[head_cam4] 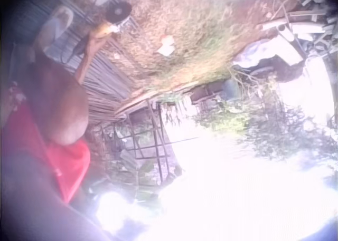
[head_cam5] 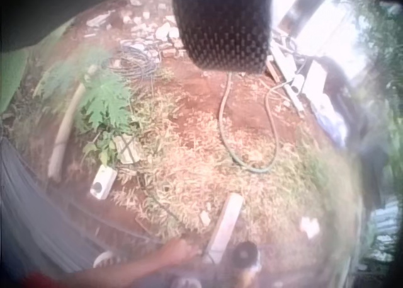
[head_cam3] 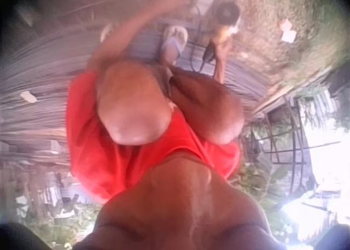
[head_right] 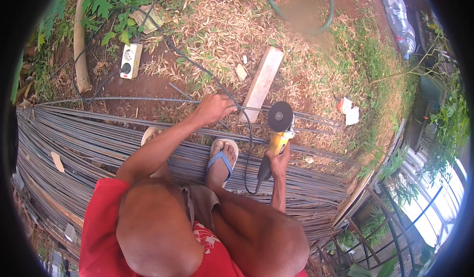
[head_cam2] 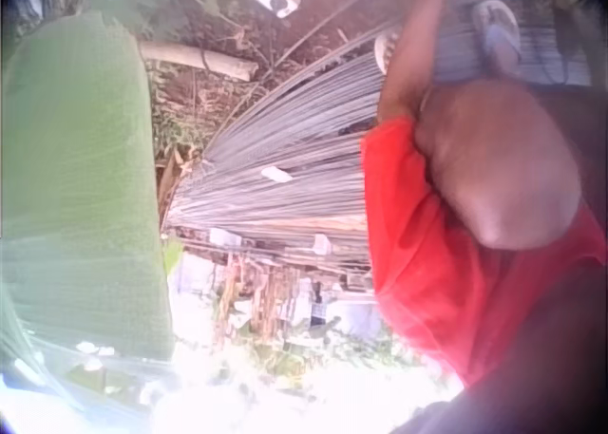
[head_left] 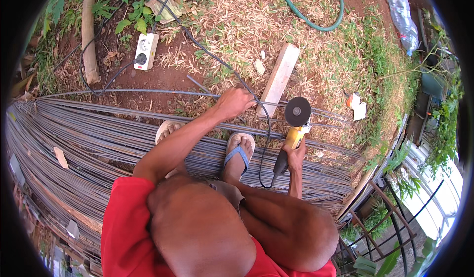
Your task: The person positions a metal rod on a wooden block and uses an angle grinder to cut it, producing sparks. The person repeats the cutting process on multiple rods laid out on the ground.
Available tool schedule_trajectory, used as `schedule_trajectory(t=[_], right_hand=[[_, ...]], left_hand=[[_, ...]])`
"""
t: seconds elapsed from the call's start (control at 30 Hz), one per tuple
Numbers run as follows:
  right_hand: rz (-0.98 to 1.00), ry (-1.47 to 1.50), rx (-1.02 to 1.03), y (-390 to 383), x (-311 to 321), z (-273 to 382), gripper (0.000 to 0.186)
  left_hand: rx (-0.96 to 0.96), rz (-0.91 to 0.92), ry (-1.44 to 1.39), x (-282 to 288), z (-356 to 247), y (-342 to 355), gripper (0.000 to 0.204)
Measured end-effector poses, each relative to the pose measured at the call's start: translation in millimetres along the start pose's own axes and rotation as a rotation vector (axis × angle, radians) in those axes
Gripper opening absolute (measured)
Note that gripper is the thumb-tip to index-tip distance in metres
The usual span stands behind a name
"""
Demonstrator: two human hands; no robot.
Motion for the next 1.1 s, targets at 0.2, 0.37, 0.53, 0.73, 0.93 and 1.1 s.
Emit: schedule_trajectory(t=[0.2,0.37,0.53,0.73,0.93,1.1], right_hand=[[-0.044,0.288,-0.126,-14,7,-12,0.066],[-0.042,0.546,-0.157,-28,20,-13,0.056],[-0.136,0.709,-0.16,-40,31,-19,0.056],[-0.178,0.73,-0.133,-49,29,-17,0.056],[-0.197,0.72,-0.147,-54,29,-11,0.058],[-0.191,0.745,-0.106,-54,31,0,0.057]], left_hand=[[0.093,-0.007,-0.022,50,7,-35,0.029],[0.33,0.117,0.059,132,34,-96,0.028],[0.345,0.105,0.003,148,48,-120,0.025],[0.284,0.076,-0.036,137,48,-109,0.023],[0.169,0.06,-0.055,91,24,-75,0.022],[0.133,0.153,-0.024,34,-32,-19,0.023]])
Point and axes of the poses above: each hand's wrist, its own y-axis towards the middle knuckle, its own x-axis out of the back of the hand, z = x × y, the point moved 1 cm from there along y, towards the middle knuckle, and after that the axes turned 7 degrees about -x, right-handed, at the moved point
